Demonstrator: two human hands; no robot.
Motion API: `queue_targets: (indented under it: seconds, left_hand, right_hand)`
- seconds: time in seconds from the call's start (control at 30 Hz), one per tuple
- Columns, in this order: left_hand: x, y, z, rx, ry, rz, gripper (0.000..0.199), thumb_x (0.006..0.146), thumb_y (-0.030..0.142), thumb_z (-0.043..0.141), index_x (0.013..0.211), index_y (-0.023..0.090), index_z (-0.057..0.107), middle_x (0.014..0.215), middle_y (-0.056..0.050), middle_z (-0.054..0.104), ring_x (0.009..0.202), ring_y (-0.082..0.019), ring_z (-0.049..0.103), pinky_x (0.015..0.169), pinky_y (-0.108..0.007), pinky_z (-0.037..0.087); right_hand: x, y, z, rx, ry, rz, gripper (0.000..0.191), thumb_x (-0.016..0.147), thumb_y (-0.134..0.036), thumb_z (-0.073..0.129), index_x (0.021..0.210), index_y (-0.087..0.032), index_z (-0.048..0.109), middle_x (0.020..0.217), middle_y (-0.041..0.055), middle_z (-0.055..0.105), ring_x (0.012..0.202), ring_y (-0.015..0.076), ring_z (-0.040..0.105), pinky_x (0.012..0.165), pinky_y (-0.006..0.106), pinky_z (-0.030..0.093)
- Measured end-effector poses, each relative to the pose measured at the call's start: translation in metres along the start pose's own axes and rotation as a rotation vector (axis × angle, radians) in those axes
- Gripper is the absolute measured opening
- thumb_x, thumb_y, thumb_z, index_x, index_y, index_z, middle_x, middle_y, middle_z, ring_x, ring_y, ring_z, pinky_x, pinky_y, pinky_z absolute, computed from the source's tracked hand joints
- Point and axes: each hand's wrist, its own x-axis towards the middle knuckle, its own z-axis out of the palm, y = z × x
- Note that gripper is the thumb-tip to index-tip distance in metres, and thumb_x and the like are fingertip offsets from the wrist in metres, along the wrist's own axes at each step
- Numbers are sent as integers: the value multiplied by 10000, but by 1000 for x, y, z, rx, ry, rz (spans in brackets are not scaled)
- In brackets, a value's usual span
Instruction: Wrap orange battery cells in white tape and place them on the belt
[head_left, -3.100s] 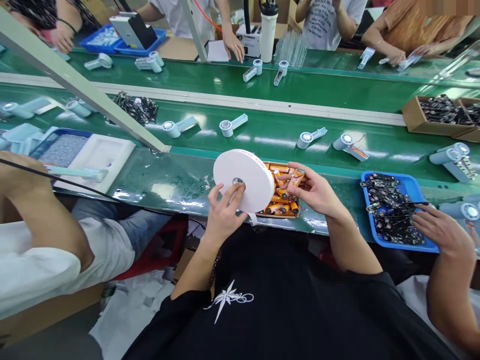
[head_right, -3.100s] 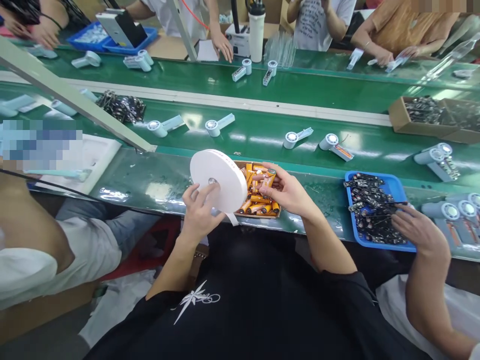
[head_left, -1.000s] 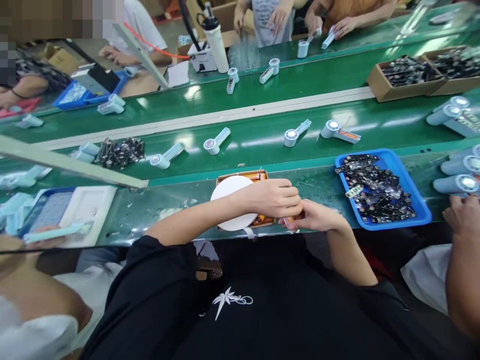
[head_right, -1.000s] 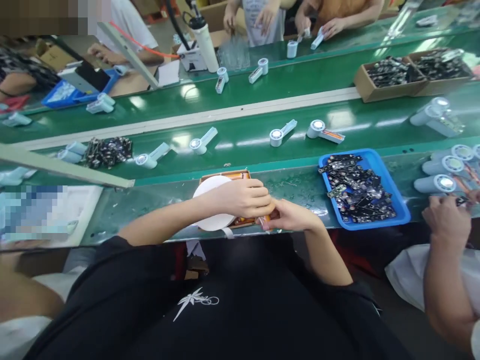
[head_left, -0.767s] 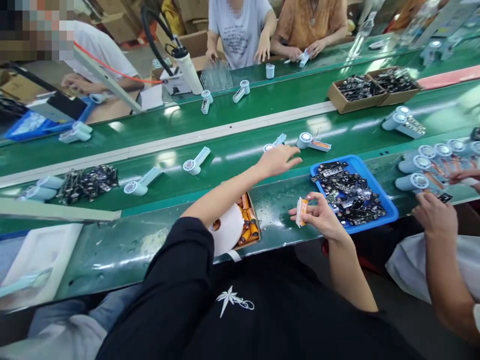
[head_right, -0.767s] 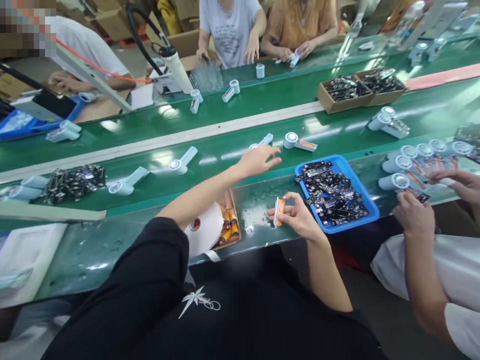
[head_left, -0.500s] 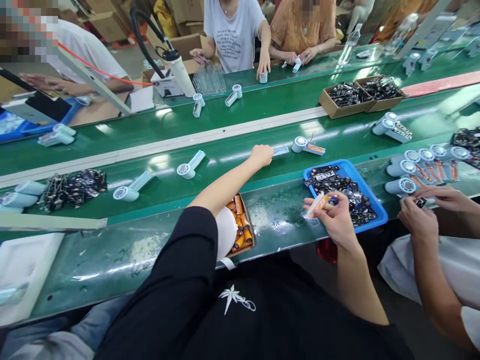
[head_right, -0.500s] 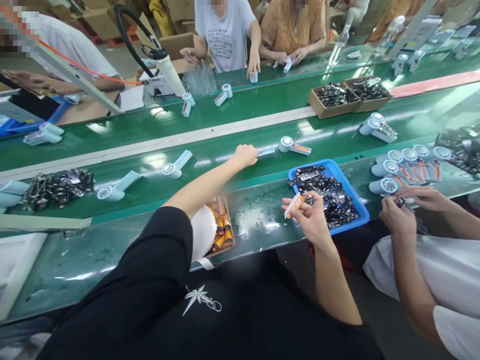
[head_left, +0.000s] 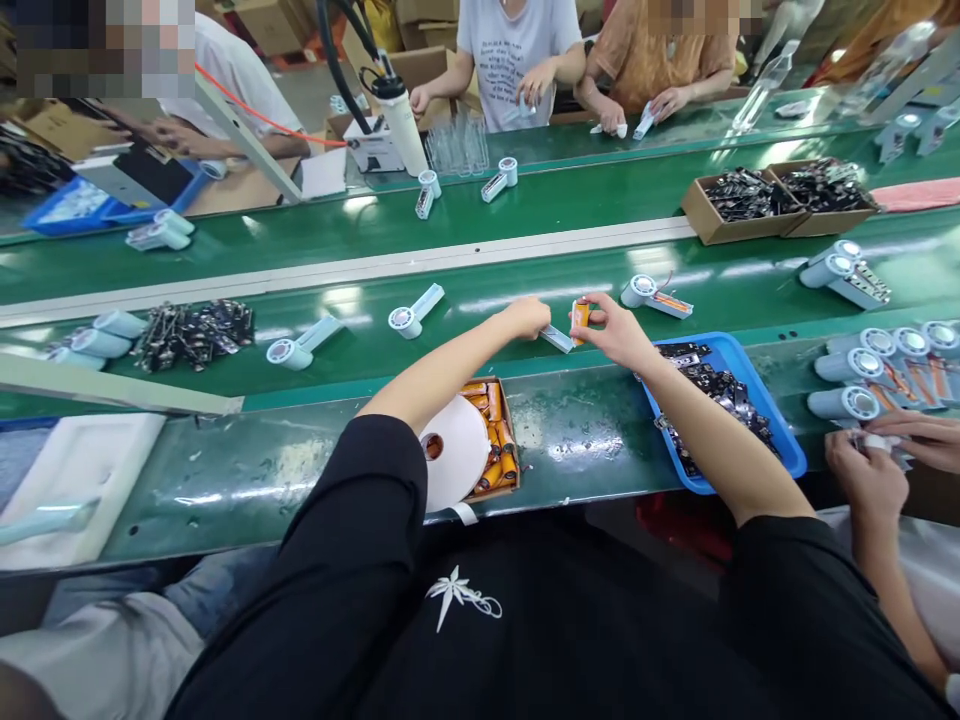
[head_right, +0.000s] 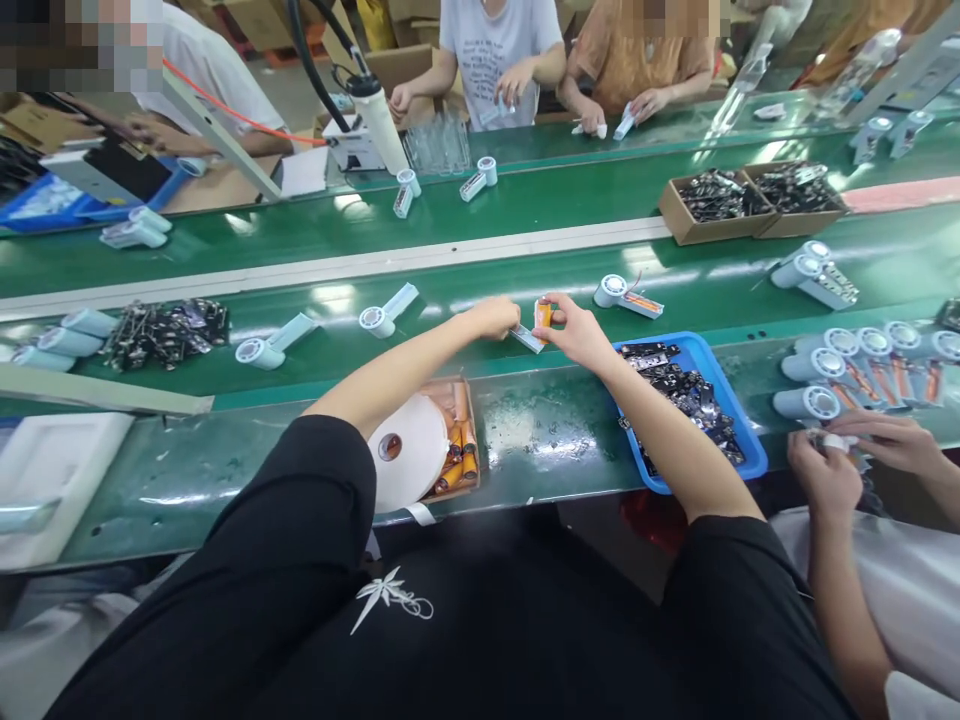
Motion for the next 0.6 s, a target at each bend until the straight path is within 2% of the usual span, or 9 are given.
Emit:
queue_targets:
  seconds: [0.07, 0.17, 0.37, 0.6]
  left_hand:
    - [7, -3, -3, -34, -16, 7, 196, 778, 161, 714, 922, 241, 821, 974, -54, 777, 966, -225, 670, 861, -281, 460]
    - [13, -9, -7, -112, -20, 1, 178, 804, 241, 728, 960, 259, 814, 936, -5, 779, 890, -186, 669, 780, -247, 440]
    - [20, -8, -6, -227, 81, -81, 261, 905, 266, 629, 1120, 205, 766, 1121, -69, 778, 970, -207, 683, 790, -261, 442]
    - [29, -1, 0, -314, 151, -123, 213, 914, 208, 612, 1078, 196, 748, 1134, -76, 770, 1036, -212, 673, 857, -274, 453]
  right_hand:
    - [10, 8, 10, -18, 4, -15, 609, 774, -381, 816, 1318, -194, 615, 1075, 74, 813, 1039, 271, 765, 978, 418, 593]
    - [17, 18, 23, -58, -6, -18, 597, 817, -351, 770, 1365, -173, 615, 1088, 77, 814, 1044, 260, 766, 939, 377, 597]
    - [18, 30, 34, -443, -40, -15, 578, 913, -349, 721, 1457, -204, 590, 1164, 93, 801, 1102, 285, 759, 949, 342, 561]
    - [12, 26, 29, -911, -155, 8, 541, 1029, -462, 592, 1538, -284, 550, 1159, 124, 795, 1010, 339, 751, 874, 372, 536]
